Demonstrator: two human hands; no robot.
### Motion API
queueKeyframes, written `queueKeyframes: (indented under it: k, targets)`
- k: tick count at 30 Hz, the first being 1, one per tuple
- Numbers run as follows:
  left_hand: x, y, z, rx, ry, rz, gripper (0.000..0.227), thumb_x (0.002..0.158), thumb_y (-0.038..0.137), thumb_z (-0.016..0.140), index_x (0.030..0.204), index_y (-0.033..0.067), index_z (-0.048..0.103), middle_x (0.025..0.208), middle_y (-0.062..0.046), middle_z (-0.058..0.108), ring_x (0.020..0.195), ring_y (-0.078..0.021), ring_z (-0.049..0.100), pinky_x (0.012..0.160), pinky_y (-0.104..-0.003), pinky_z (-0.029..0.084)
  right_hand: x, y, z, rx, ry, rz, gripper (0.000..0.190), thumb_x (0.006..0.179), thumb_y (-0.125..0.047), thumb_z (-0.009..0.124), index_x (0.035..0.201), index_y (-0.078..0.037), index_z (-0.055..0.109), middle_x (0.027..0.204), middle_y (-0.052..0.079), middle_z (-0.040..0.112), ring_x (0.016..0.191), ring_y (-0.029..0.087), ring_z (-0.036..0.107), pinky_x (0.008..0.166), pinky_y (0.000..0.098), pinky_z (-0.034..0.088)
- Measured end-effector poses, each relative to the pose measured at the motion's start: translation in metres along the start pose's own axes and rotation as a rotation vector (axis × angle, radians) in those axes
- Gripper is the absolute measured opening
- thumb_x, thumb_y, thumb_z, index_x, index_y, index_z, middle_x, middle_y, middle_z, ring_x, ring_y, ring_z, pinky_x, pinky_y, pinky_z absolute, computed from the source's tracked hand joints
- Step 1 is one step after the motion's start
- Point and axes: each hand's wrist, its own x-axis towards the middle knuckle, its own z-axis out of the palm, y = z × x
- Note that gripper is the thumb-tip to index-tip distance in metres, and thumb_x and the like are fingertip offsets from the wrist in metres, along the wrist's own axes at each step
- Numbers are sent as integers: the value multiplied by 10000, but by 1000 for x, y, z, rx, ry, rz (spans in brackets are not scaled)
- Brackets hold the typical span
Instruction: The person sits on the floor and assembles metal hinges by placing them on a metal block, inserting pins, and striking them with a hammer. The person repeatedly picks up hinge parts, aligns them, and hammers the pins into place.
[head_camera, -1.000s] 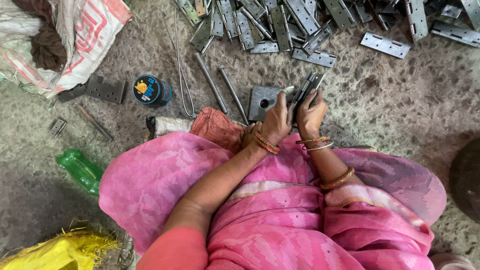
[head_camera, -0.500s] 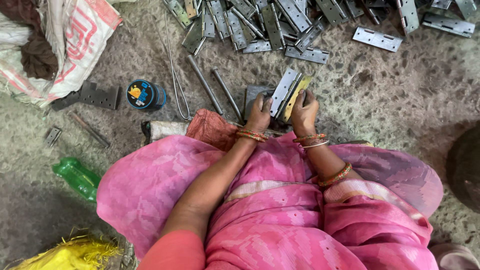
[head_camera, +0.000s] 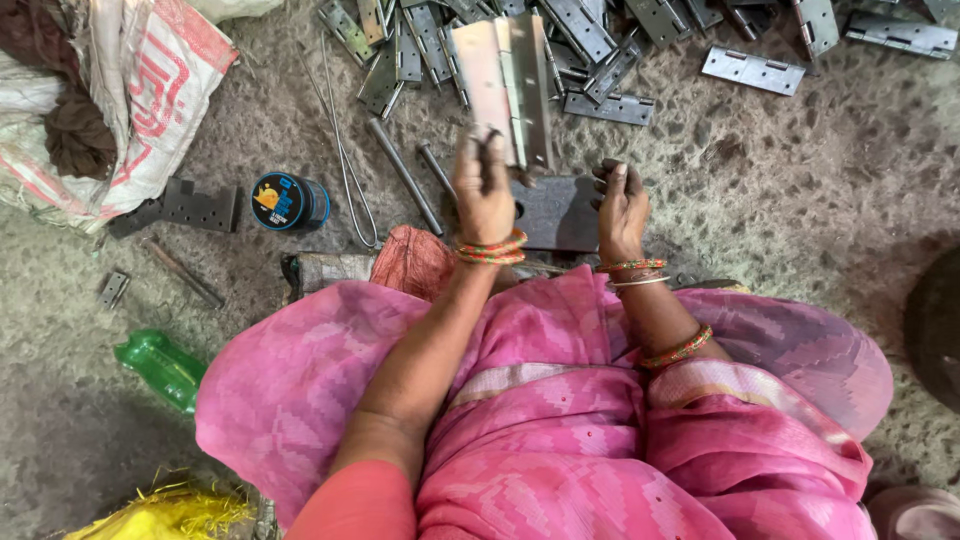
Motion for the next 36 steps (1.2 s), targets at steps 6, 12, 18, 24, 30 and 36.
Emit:
queueKeyframes:
  k: [6,12,18,24,30,36]
  targets:
    - [-14,-78,-73,489,-244,-345,286,1059,312,682,1094,33,737,854,-164,674,784,-250,624,689,-384,481,-3,2,0,-37,-5,-11,482,1070,-425,471,1280,-22,631,1144,101,736,1022,200,714,787,339,599]
    - [-60,-149,-108,106,-176,-1224,434,953,328,728,1170,-47,691,983,-368,687,733,-433,664,645,-571,499,1,19,2,-46,-82,19,435,1079,-373,511,1275,-5,635,1136,101,729,983,180,693,775,323,597]
    - [-50,-126,-84,429,-387,-710,446,940,409,661,1075,-3,762,929,-158,797,826,-232,730,790,-385,546,10,36,4,-82,-211,274,435,1017,-343,562,1334,-45,570,1123,77,693,913,173,656,720,341,583]
    - [-59,-110,-32,396,-787,-464,467,1001,475,635,1163,52,750,996,-176,762,897,-286,727,831,-417,552,23,72,-15,-118,-222,111,435,1035,-203,673,1363,34,514,1170,153,704,1010,219,678,830,347,574]
    - [28,-128,-59,779,-482,-191,269,898,343,760,974,85,749,948,-175,754,842,-331,735,754,-431,580,14,70,-20,-466,-229,203,530,930,-32,705,1414,65,510,1234,200,692,1064,272,701,853,383,618]
    - [130,-173,-129,1134,-171,-131,255,760,26,730,1004,25,654,932,-238,689,897,-431,679,808,-518,553,3,27,0,-421,-169,234,466,895,-92,706,1344,11,631,1205,157,730,1054,254,721,853,372,624]
